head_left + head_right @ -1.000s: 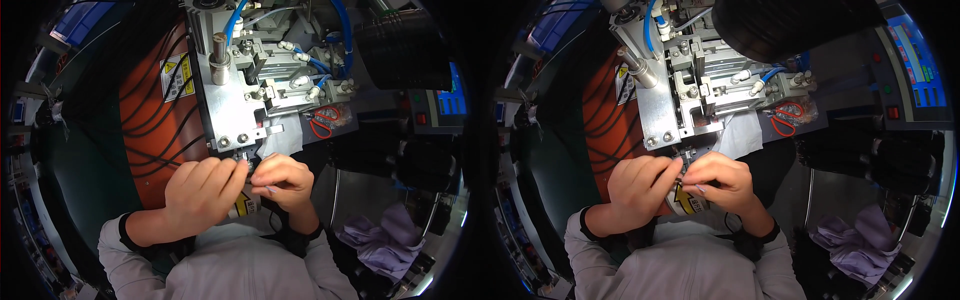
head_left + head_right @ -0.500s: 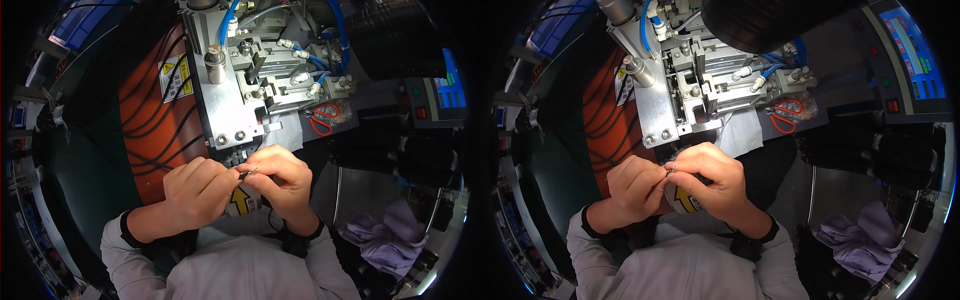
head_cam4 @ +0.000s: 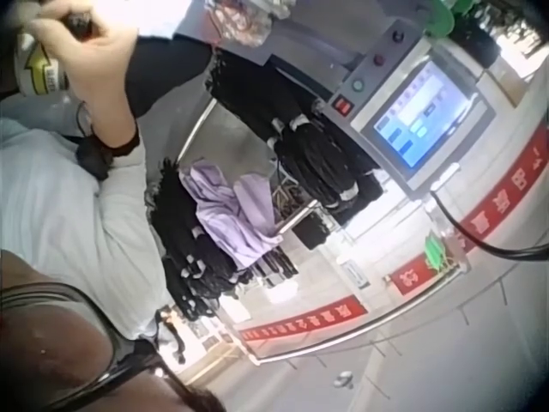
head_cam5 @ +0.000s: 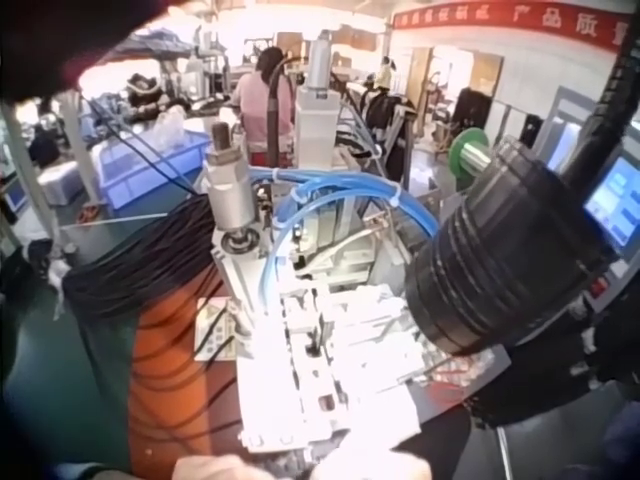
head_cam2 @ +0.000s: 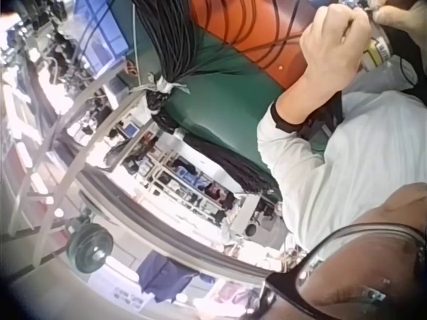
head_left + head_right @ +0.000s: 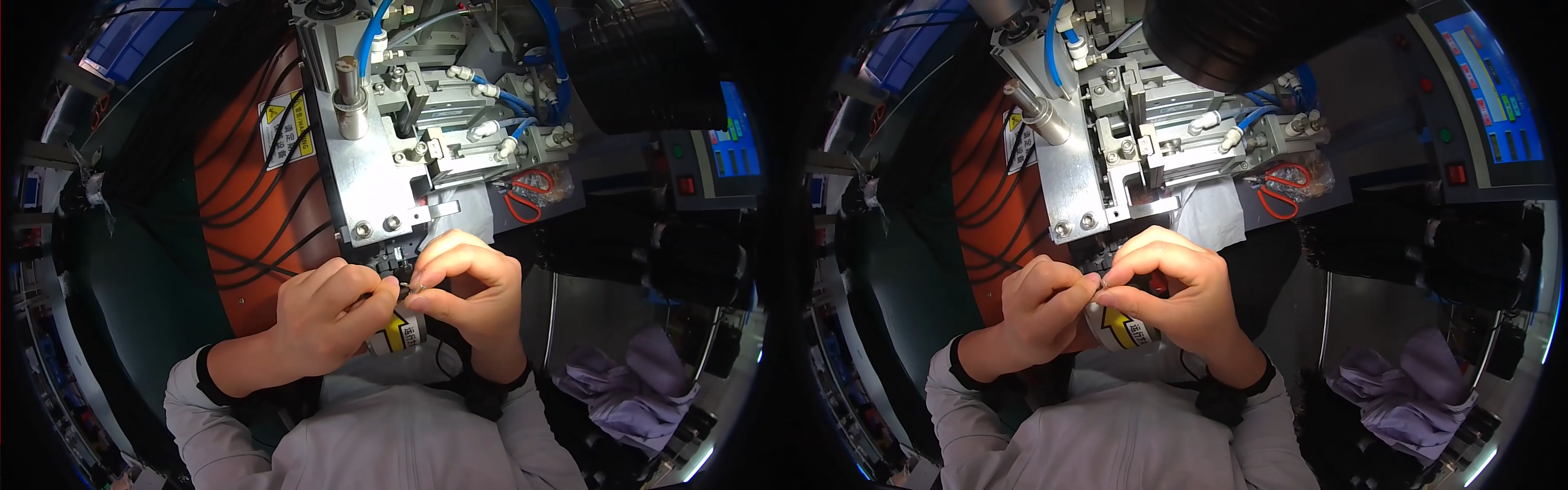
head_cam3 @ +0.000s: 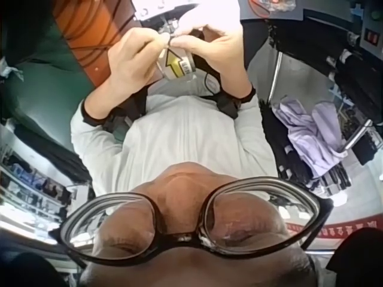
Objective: The person inserts the ends of wires into a machine for processing, then moves the completed bundle to a rack. They retrieve a new bundle of cables from the table and repeat the process of inserting wire ends into the machine.
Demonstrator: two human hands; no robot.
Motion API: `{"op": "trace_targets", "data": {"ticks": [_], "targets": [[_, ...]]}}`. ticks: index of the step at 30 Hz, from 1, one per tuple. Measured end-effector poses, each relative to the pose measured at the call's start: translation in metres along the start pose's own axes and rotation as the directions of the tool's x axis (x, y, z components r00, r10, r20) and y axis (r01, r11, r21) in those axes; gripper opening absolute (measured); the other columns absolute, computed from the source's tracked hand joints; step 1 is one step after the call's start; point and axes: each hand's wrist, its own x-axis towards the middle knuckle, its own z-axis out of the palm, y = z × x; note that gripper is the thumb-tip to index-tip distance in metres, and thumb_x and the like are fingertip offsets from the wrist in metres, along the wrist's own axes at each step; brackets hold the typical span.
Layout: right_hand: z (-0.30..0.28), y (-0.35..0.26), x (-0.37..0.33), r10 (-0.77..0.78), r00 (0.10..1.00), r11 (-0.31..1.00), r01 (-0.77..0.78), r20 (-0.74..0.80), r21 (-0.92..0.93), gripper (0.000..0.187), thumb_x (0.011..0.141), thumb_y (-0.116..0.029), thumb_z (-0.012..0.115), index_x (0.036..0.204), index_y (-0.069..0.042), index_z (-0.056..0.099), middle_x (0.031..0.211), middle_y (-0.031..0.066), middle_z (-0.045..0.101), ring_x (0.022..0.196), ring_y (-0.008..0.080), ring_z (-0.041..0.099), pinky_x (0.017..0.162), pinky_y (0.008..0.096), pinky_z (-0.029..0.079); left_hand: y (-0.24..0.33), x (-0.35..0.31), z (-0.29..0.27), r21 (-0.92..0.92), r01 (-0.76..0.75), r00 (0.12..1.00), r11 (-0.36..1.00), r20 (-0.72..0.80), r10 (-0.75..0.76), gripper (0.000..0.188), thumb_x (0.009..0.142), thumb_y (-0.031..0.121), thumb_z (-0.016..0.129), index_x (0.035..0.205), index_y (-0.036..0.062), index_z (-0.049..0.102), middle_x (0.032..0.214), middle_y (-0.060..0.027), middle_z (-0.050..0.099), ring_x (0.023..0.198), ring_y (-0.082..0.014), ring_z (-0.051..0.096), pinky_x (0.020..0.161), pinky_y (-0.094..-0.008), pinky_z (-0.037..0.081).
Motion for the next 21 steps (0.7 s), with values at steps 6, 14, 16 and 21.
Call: {"op": "trace_targets", "data": {"ticks": [6,14,16,21], "targets": [[-0.002,-0.001,-0.001,-0.061,0.998,0.991,0.062,0.013,-0.12,0.018,0.064,0.003,0.078,0.075,-0.001,0.064,0.073,0.0059,0.06,0.066,0.0117,0.056,0.056,0.022,0.043,-0.001,-0.001,0.001,0.054,-0.033,0.999,0.998,-0.003,0.034,0.024,0.061,0.004,0.063,0.085,0.0045,0.063,0.072,-0.0006,0.047,0.051,-0.0113,0.045,0.039,-0.0241,0.033],[0.014,-0.001,-0.002,-0.255,0.964,0.921,0.221,-0.068,-0.322,0.017,0.065,0.001,0.076,0.074,-0.003,0.062,0.071,0.0053,0.059,0.064,0.0162,0.056,0.06,0.0263,0.044,0.005,0.001,-0.001,-0.015,0.051,0.998,0.999,-0.024,-0.051,0.025,0.059,0.001,0.066,0.084,0.0034,0.062,0.068,-0.0006,0.044,0.051,-0.0113,0.046,0.039,-0.0241,0.033],[0.015,-0.004,-0.001,-0.308,0.95,0.873,0.261,-0.051,-0.412,0.016,0.066,0.001,0.076,0.074,-0.003,0.062,0.071,0.0053,0.059,0.064,0.0172,0.056,0.061,0.0272,0.044,0.005,0.0,-0.002,-0.024,0.064,0.998,0.998,-0.021,-0.064,0.026,0.059,0.001,0.067,0.084,0.0031,0.062,0.067,-0.0008,0.044,0.05,-0.0115,0.046,0.039,-0.0242,0.033],[0.006,-0.007,0.002,-0.197,0.98,0.928,0.194,0.023,-0.319,0.013,0.069,-0.001,0.073,0.076,-0.003,0.062,0.074,0.006,0.061,0.065,0.02,0.056,0.064,0.0293,0.044,0.005,-0.004,0.001,-0.051,0.096,0.995,0.994,-0.036,-0.098,0.026,0.062,0.002,0.068,0.086,0.0022,0.06,0.068,-0.0025,0.046,0.051,-0.0121,0.047,0.038,-0.0245,0.034]]}}
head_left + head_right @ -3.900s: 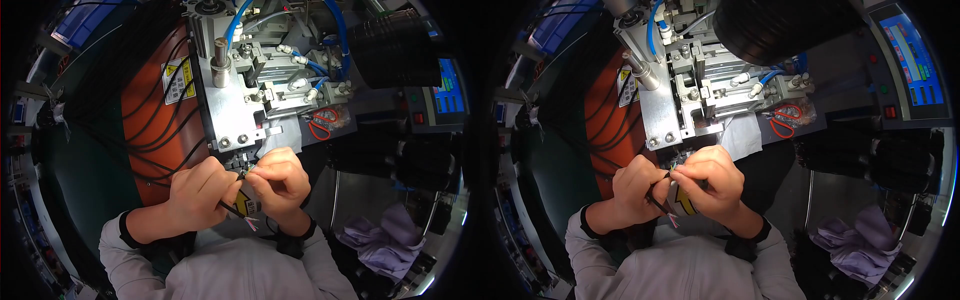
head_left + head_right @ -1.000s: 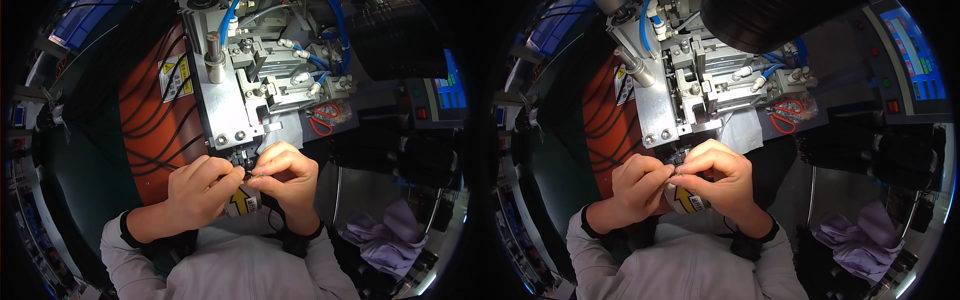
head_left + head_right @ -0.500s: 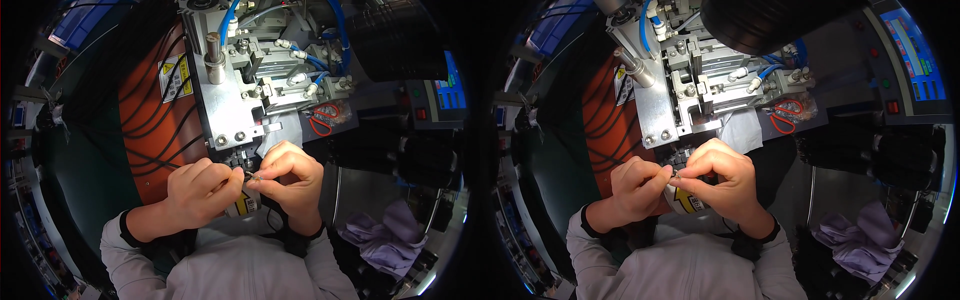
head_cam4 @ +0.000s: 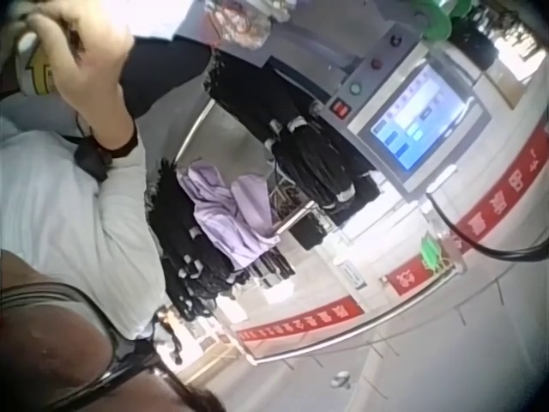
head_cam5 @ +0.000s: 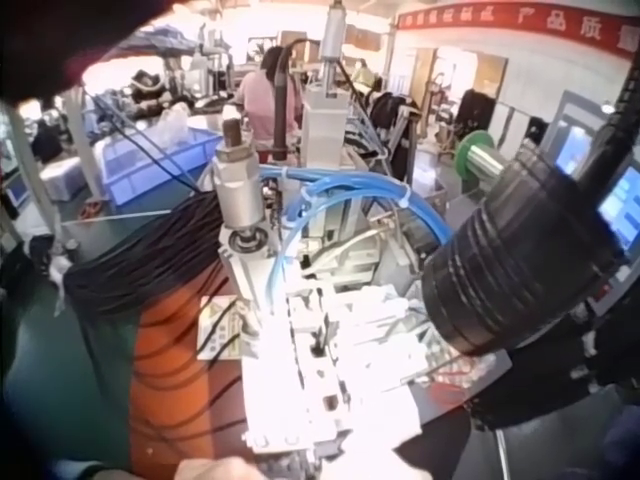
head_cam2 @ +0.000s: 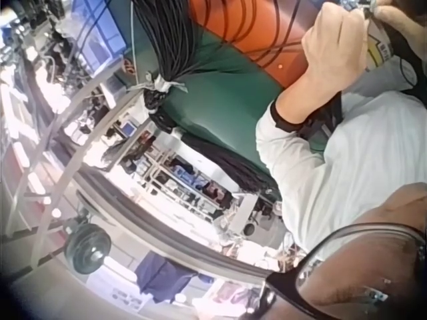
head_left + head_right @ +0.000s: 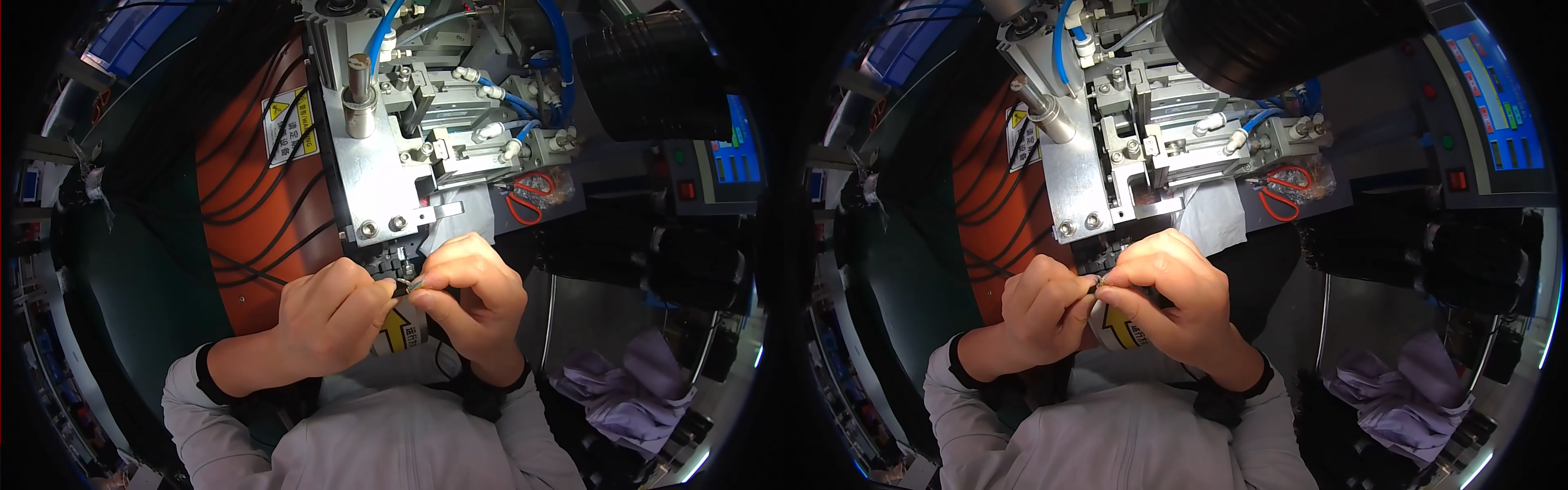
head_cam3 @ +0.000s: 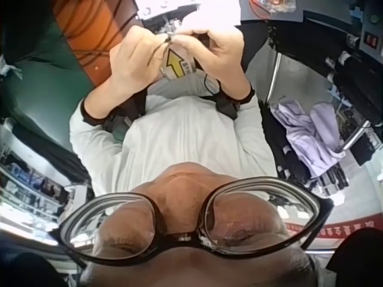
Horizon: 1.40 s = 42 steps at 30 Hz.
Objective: The person inserts the ends of wires into a machine for processing, then moves the completed bundle to a rack. They retrieve a new bundle of cables from the table and repeat the process of inserting wire ends into the machine.
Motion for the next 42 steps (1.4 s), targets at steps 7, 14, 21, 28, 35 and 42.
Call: {"op": "trace_targets", "data": {"ticks": [7,14,21,28,35,42], "targets": [[-0.002,0.002,0.0,0.01,1.0,0.998,-0.011,0.009,0.06,0.012,0.07,-0.001,0.072,0.079,-0.002,0.063,0.074,0.0066,0.062,0.067,0.0204,0.058,0.064,0.0289,0.046,-0.002,0.002,-0.002,-0.036,0.019,1.0,0.999,0.004,-0.019,0.023,0.064,0.002,0.068,0.085,0.0023,0.06,0.069,-0.0036,0.046,0.052,-0.0131,0.048,0.038,-0.0249,0.034],[-0.003,0.001,0.0,-0.078,0.997,0.995,0.077,-0.007,-0.057,0.015,0.069,-0.001,0.073,0.08,-0.003,0.063,0.073,0.0064,0.061,0.066,0.0203,0.058,0.063,0.0293,0.045,-0.003,0.003,-0.004,0.105,-0.091,0.996,0.99,0.033,0.088,0.02,0.063,0.002,0.068,0.082,0.0028,0.06,0.067,-0.0025,0.042,0.05,-0.0135,0.046,0.038,-0.0249,0.033],[0.006,0.004,-0.001,-0.216,0.976,0.938,0.197,-0.037,-0.285,0.018,0.068,-0.004,0.074,0.08,-0.004,0.061,0.074,0.0059,0.059,0.065,0.0192,0.056,0.059,0.029,0.044,0.002,0.002,-0.002,0.085,0.031,0.999,0.996,0.01,-0.032,0.02,0.063,0.002,0.064,0.083,0.0038,0.06,0.069,-0.0017,0.042,0.051,-0.0125,0.046,0.038,-0.0243,0.033],[-0.012,0.002,-0.001,0.187,0.974,0.982,-0.182,0.13,-0.05,0.015,0.069,-0.001,0.071,0.078,-0.002,0.059,0.074,0.0072,0.058,0.066,0.0192,0.055,0.057,0.028,0.043,-0.001,0.004,-0.005,0.14,-0.06,0.991,0.988,0.124,0.043,0.023,0.063,-0.003,0.067,0.085,-0.0004,0.061,0.07,-0.0049,0.049,0.054,-0.0173,0.049,0.043,-0.027,0.037],[0.003,0.029,-0.02,-0.058,0.996,0.968,0.039,-0.073,-0.248,0.012,0.071,0.005,0.065,0.079,0.001,0.057,0.074,0.0081,0.056,0.07,0.0167,0.053,0.064,0.0241,0.042,-0.001,0.001,0.0,0.148,0.0,0.989,0.989,0.149,-0.022,0.028,0.064,0.001,0.067,0.092,0.0017,0.064,0.071,-0.0029,0.05,0.055,-0.0144,0.049,0.043,-0.0252,0.036],[0.005,0.038,-0.022,0.179,0.978,0.973,-0.191,-0.105,-0.126,0.009,0.071,0.004,0.066,0.075,0.001,0.058,0.072,0.0087,0.058,0.066,0.0154,0.054,0.061,0.0246,0.043,0.001,-0.001,-0.001,0.339,-0.181,0.962,0.923,0.257,0.094,0.024,0.072,0.006,0.063,0.096,0.0065,0.065,0.07,0.0002,0.05,0.056,-0.011,0.048,0.042,-0.0229,0.033]]}}
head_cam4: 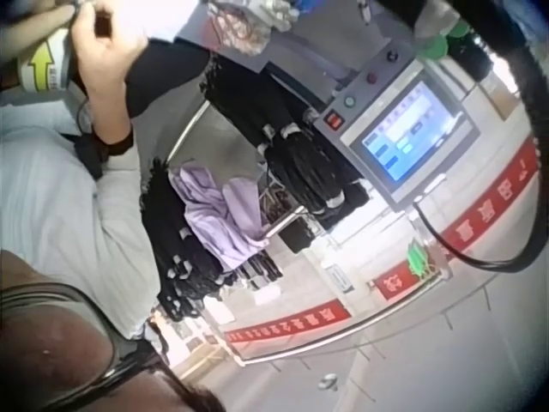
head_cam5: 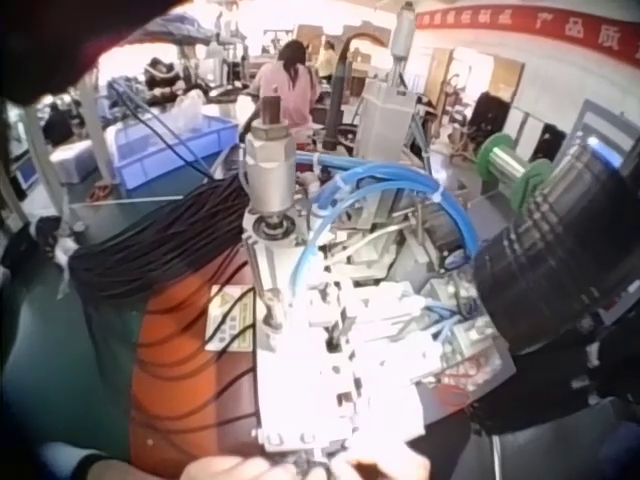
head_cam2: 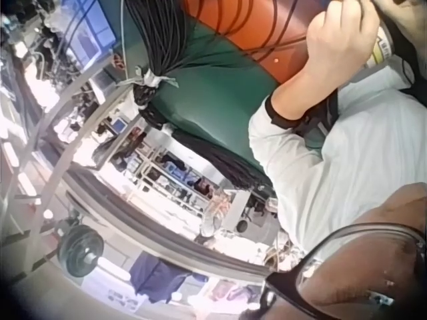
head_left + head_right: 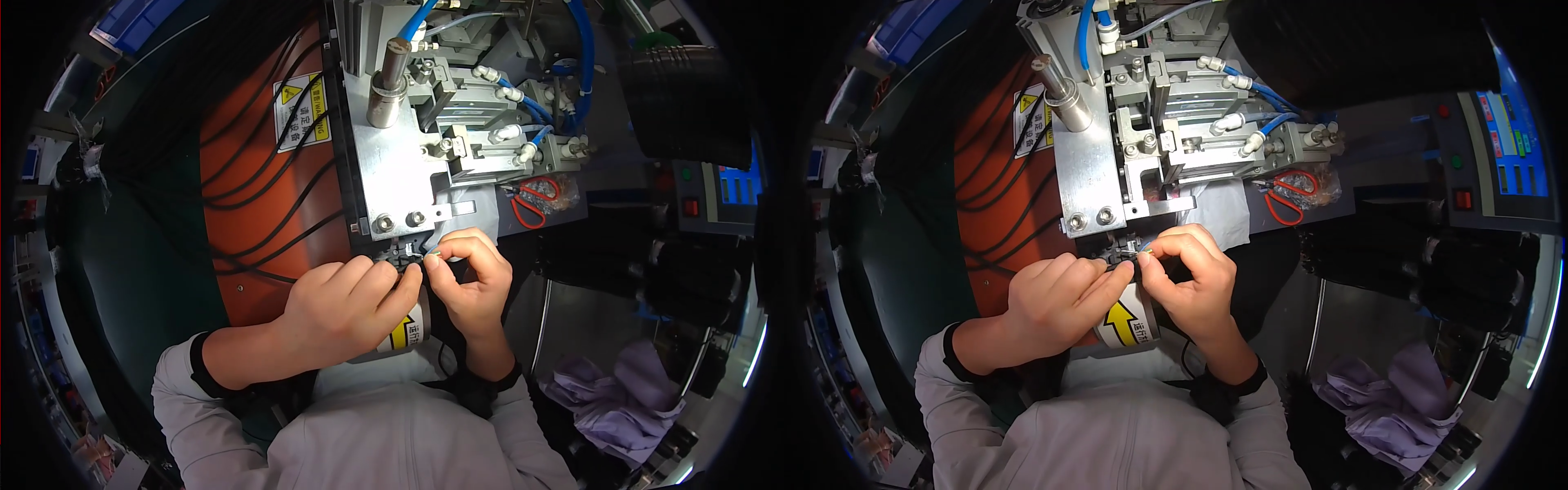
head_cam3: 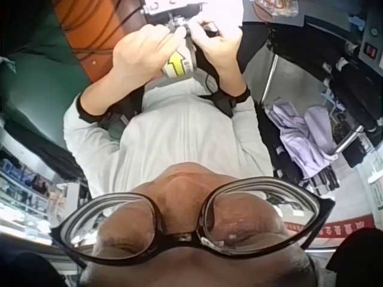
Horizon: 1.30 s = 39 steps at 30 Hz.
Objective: The person inserts the ends of wires into a machine for processing, then moves the completed bundle to a rack. They retrieve a new bundle of cables from the table and repeat the process of inserting wire ends into the machine.
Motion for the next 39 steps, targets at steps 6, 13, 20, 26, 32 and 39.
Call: {"op": "trace_targets", "data": {"ticks": [6,13,20,26,32,39], "targets": [[0.007,0.007,0.005,-0.116,0.993,0.979,0.116,0.008,-0.17,0.008,0.069,0.004,0.065,0.071,0.001,0.059,0.069,0.0084,0.058,0.063,0.0163,0.055,0.06,0.0262,0.043,-0.001,0.001,0.004,0.047,0.023,0.995,0.999,0.096,-0.028,0.022,0.076,0.006,0.062,0.098,0.0068,0.065,0.068,0.0007,0.044,0.056,-0.0102,0.044,0.042,-0.0226,0.033],[0.008,0.008,0.002,-0.161,0.985,0.959,0.169,0.056,-0.229,0.007,0.068,0.005,0.064,0.071,0.001,0.058,0.068,0.0092,0.057,0.063,0.0195,0.055,0.059,0.0276,0.044,0.006,-0.001,0.004,0.102,0.089,0.98,0.991,0.169,-0.106,0.022,0.078,0.007,0.06,0.099,0.0071,0.065,0.067,0.0001,0.038,0.056,-0.0103,0.042,0.043,-0.0228,0.033],[0.015,0.019,-0.006,0.113,0.993,0.993,-0.114,-0.026,-0.026,0.004,0.073,0.003,0.06,0.075,0.002,0.058,0.072,0.0074,0.057,0.066,0.0152,0.053,0.062,0.0261,0.042,-0.001,0.003,0.009,0.102,0.027,0.993,0.994,0.111,-0.038,0.021,0.07,0.012,0.058,0.088,0.0032,0.062,0.07,0.0012,0.043,0.058,-0.0081,0.046,0.044,-0.0198,0.034],[0.013,0.028,-0.006,0.35,0.933,0.883,-0.359,0.086,0.303,0.004,0.074,0.002,0.061,0.078,0.002,0.059,0.075,0.008,0.058,0.067,0.0149,0.055,0.064,0.0252,0.044,-0.004,0.004,0.014,0.067,0.057,0.998,0.996,0.034,-0.059,0.015,0.069,0.012,0.058,0.082,0.005,0.06,0.069,0.0015,0.043,0.058,-0.008,0.046,0.044,-0.0205,0.034],[0.014,0.009,0.005,-0.221,0.975,0.955,0.223,0.034,-0.194,0.01,0.078,0.0,0.061,0.087,0.003,0.059,0.079,0.0056,0.06,0.075,0.0104,0.055,0.07,0.0217,0.043,-0.006,0.002,0.009,0.046,0.075,0.997,0.996,0.003,-0.075,0.011,0.069,0.012,0.058,0.079,0.0067,0.058,0.067,0.0013,0.043,0.057,-0.0086,0.047,0.047,-0.0217,0.035],[0.016,0.024,-0.009,0.173,0.984,0.977,-0.165,-0.045,0.131,0.008,0.077,-0.001,0.066,0.08,0.001,0.059,0.075,0.0051,0.06,0.07,0.0106,0.055,0.064,0.0232,0.044,0.003,-0.004,0.0,0.045,0.122,0.989,0.991,0.077,-0.125,0.024,0.07,0.011,0.059,0.093,0.0047,0.064,0.073,0.0002,0.05,0.059,-0.0112,0.051,0.048,-0.0244,0.037]]}}
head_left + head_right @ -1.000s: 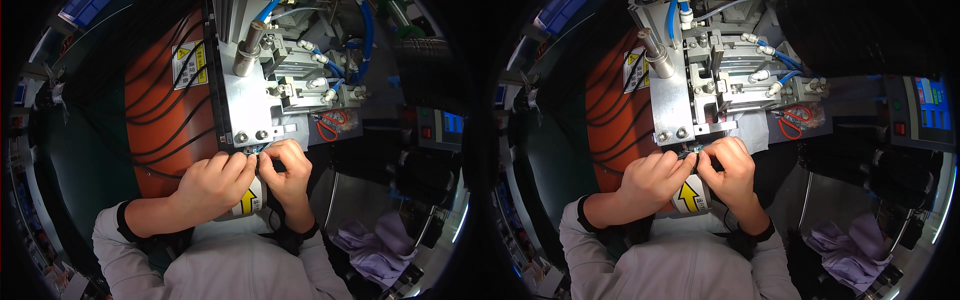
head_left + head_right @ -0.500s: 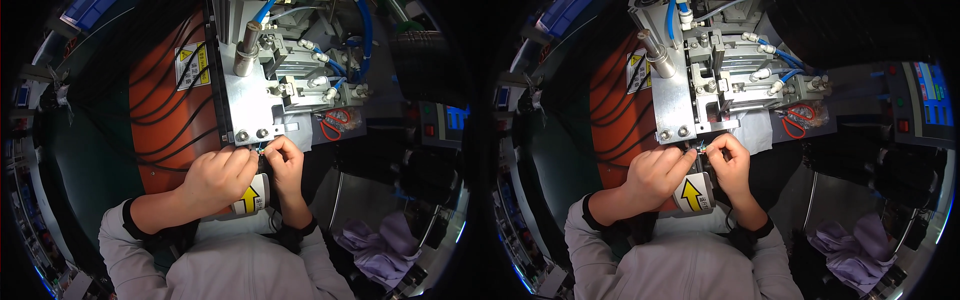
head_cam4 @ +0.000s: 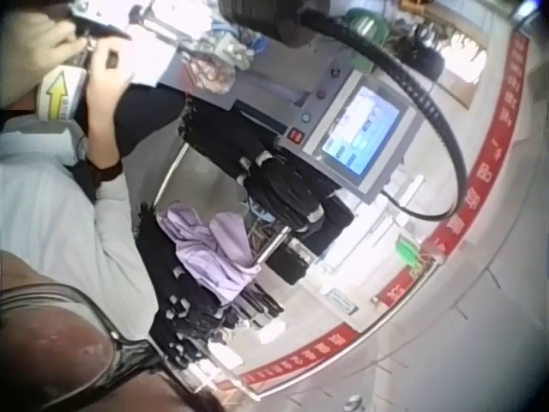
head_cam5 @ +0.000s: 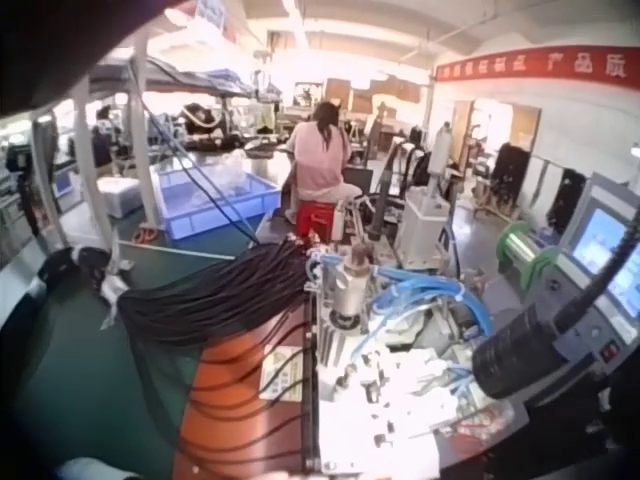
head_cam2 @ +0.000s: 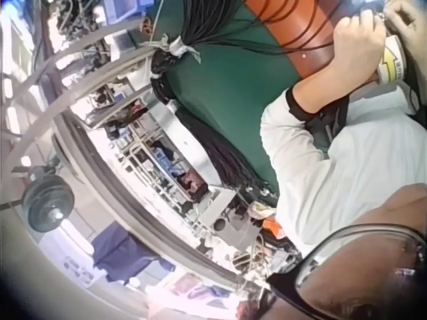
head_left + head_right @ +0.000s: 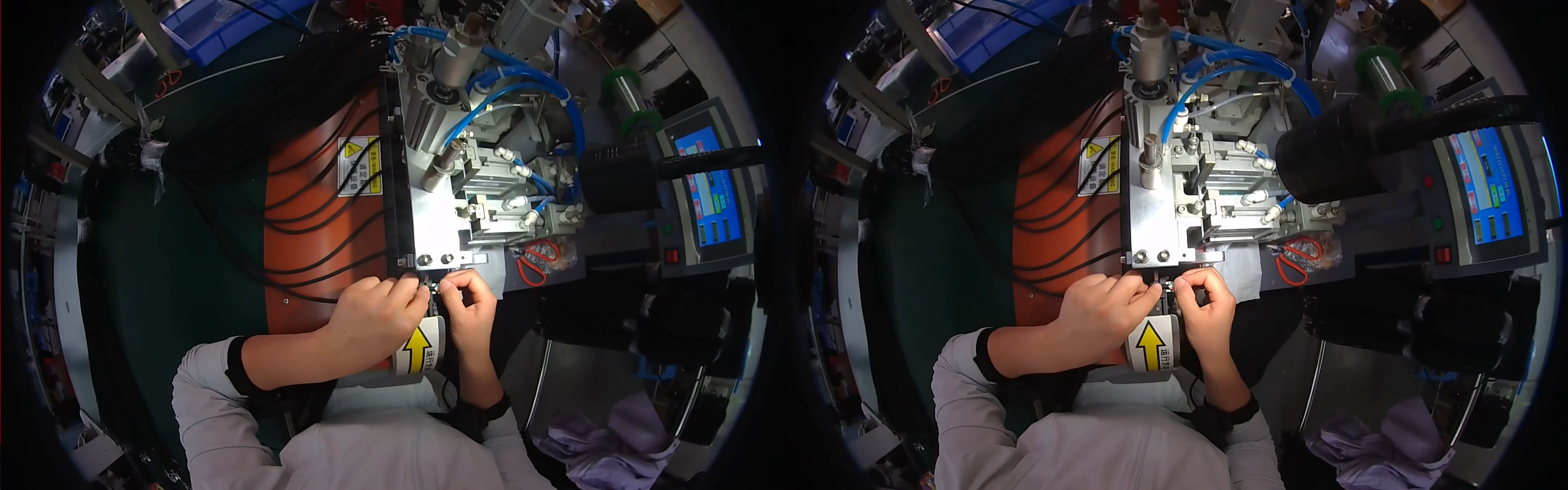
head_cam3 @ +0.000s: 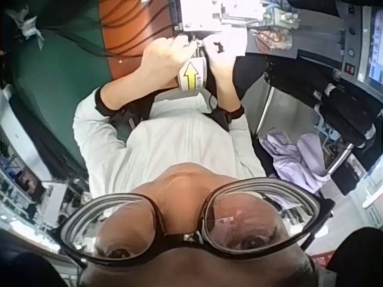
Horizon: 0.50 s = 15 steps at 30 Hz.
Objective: The person inserts the ends of wires into a machine for processing, then moves the completed bundle to a rack. They retrieve a new bundle of cables from the table and repeat the process of inserting wire ends into the machine.
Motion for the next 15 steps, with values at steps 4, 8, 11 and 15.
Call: {"op": "trace_targets", "data": {"ticks": [4,8,11,15], "targets": [[0.0,-0.002,-0.004,0.198,0.98,0.963,-0.201,0.033,0.178,0.009,0.077,-0.001,0.066,0.08,0.001,0.057,0.074,0.003,0.059,0.069,0.0081,0.053,0.063,0.0216,0.042,0.006,-0.013,-0.006,0.072,0.048,0.996,0.996,0.077,-0.054,0.022,0.071,0.009,0.059,0.092,0.0043,0.064,0.072,0.0002,0.05,0.06,-0.0112,0.052,0.048,-0.0244,0.038],[-0.011,-0.015,-0.004,-0.014,0.995,0.999,0.018,-0.103,0.033,0.008,0.08,0.001,0.062,0.082,-0.001,0.055,0.075,0.0012,0.056,0.068,0.0069,0.05,0.061,0.0201,0.04,0.001,-0.019,-0.011,0.143,0.101,0.983,0.985,0.137,-0.121,0.016,0.073,0.011,0.058,0.087,0.0054,0.063,0.071,-0.0016,0.05,0.06,-0.0134,0.054,0.048,-0.0259,0.04],[-0.02,-0.026,-0.003,-0.275,0.956,0.959,0.264,-0.106,-0.105,0.008,0.079,0.002,0.061,0.082,-0.002,0.055,0.075,0.0012,0.055,0.066,0.0081,0.05,0.059,0.0205,0.039,-0.019,-0.011,-0.026,0.146,0.169,0.957,0.975,0.211,-0.198,0.011,0.074,0.013,0.058,0.083,0.0068,0.062,0.071,-0.0038,0.051,0.06,-0.0162,0.056,0.049,-0.0278,0.042],[-0.019,-0.054,0.0,-0.66,0.672,0.679,0.725,0.336,-0.118,0.014,0.071,0.002,0.064,0.083,-0.005,0.061,0.072,0.0035,0.056,0.06,0.016,0.053,0.052,0.0258,0.04,-0.08,0.031,-0.053,0.196,0.304,0.922,0.932,0.184,-0.339,0.011,0.078,0.02,0.058,0.076,0.0092,0.058,0.075,-0.0093,0.054,0.061,-0.0247,0.06,0.052,-0.034,0.048]]}}
